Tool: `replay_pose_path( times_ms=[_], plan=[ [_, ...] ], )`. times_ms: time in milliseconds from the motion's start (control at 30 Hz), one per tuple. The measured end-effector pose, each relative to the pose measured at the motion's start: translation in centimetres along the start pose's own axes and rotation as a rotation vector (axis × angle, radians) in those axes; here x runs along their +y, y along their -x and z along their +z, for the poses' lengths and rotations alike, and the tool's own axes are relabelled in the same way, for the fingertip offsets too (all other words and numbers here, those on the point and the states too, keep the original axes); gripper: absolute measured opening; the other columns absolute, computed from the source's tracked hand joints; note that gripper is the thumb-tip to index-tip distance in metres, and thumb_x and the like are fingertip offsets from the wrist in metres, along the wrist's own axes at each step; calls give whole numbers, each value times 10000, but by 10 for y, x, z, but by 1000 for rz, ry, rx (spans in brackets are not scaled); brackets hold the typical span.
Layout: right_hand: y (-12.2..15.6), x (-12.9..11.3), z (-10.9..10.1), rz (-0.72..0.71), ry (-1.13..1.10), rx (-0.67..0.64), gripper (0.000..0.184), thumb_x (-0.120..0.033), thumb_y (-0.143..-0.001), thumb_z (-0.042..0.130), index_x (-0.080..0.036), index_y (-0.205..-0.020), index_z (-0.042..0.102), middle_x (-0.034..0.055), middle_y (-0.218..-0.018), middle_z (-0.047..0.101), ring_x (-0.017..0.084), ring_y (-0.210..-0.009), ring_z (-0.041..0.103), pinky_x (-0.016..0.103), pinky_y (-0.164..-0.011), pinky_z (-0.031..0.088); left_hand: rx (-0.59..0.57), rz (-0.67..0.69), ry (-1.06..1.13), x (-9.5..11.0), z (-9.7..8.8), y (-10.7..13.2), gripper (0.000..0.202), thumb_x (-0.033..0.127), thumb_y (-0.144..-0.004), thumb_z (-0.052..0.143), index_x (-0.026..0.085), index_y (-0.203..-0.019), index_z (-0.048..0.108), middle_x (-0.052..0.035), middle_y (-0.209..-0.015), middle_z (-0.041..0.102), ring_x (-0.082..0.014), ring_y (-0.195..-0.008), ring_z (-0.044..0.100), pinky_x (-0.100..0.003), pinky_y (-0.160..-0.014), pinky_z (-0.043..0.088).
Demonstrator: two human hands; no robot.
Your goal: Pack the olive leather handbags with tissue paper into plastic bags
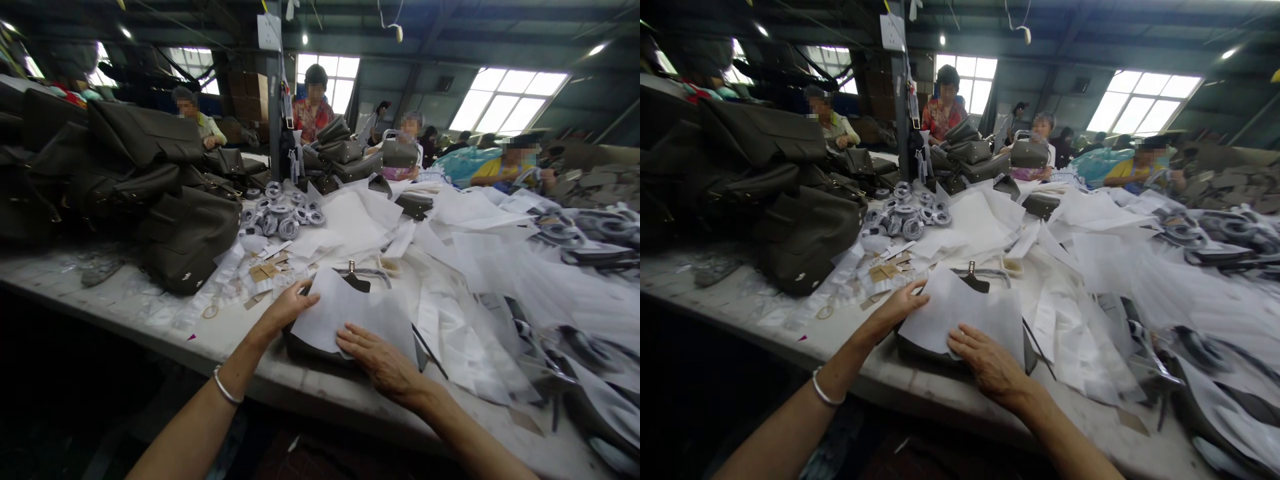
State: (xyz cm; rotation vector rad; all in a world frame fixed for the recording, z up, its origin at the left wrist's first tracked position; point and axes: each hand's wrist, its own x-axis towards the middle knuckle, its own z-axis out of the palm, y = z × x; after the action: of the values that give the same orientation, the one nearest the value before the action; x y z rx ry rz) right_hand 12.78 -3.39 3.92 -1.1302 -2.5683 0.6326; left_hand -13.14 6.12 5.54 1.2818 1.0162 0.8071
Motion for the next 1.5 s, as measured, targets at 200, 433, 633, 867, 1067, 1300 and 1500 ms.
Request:
replay_pose_path(
  times_ms=[200, 433, 633, 867, 1067, 1300, 1500],
  plan=[
    [9, 0, 4, 58, -131, 97, 430, -230, -995, 440, -272, -1416, 519, 53, -1501, 475, 227, -1448, 328, 487, -1190, 293, 153, 68, -367, -5, 5, 0, 499, 116, -709, 556, 122, -1206, 596, -90, -1030, 716, -223, -869, 668, -298, -787, 514],
    [8, 0, 5, 163, -174, 84, 426, -415, -1030, 367, -241, -1334, 610, 73, -1499, 475, 253, -1435, 355, 501, -1196, 268, 342, 221, -766, -16, 21, 22, 715, 51, -726, 542, 146, -1425, 424, -143, -1269, 642, -284, -1192, 581, -498, -1153, 276],
    [6, 0, 10, 113, -102, 97, 415, -394, -1025, 388, -221, -1326, 616, 76, -1486, 492, 253, -1432, 361, 490, -1195, 286, 322, 675, -1361, 16, 46, 36, 641, 84, -814, 576, 172, -1431, 428, -158, -1560, 344, -329, -1469, 249, -580, -1202, 113],
    [10, -4, 9, 74, -127, 159, 387, -389, -1004, 441, -223, -1286, 646, 92, -1389, 597, 283, -1375, 448, 508, -1171, 322, -322, 633, -1047, 1, 77, 4, 183, 145, -929, 509, 166, -1025, 663, -59, -1006, 722, -189, -972, 680, -291, -913, 517],
    [5, 7, 19, 326, -290, 589, 257, -374, -948, 523, -215, -916, 723, 85, -991, 741, 246, -954, 689, 371, -894, 539, -143, 586, -907, -36, 73, 11, 275, 167, -951, 494, 171, -1212, 580, -74, -1159, 684, -207, -1072, 638, -326, -976, 489],
    [-12, 7, 5, 426, -147, 406, 152, -249, -836, 599, -213, -692, 631, 22, -766, 636, 196, -758, 613, 323, -742, 496, -141, 614, -800, -36, 69, 14, 96, 158, -907, 575, 180, -968, 645, -32, -942, 704, -173, -926, 654, -265, -901, 500],
    [-9, 14, 0, 418, -204, 326, 78, -243, -808, 603, -206, -773, 663, 30, -812, 657, 210, -819, 624, 339, -785, 493, -248, 690, -797, -41, 66, 13, 124, 239, -973, 548, 200, -972, 665, -8, -988, 719, -141, -959, 654, -291, -1092, 378]
  ],
)
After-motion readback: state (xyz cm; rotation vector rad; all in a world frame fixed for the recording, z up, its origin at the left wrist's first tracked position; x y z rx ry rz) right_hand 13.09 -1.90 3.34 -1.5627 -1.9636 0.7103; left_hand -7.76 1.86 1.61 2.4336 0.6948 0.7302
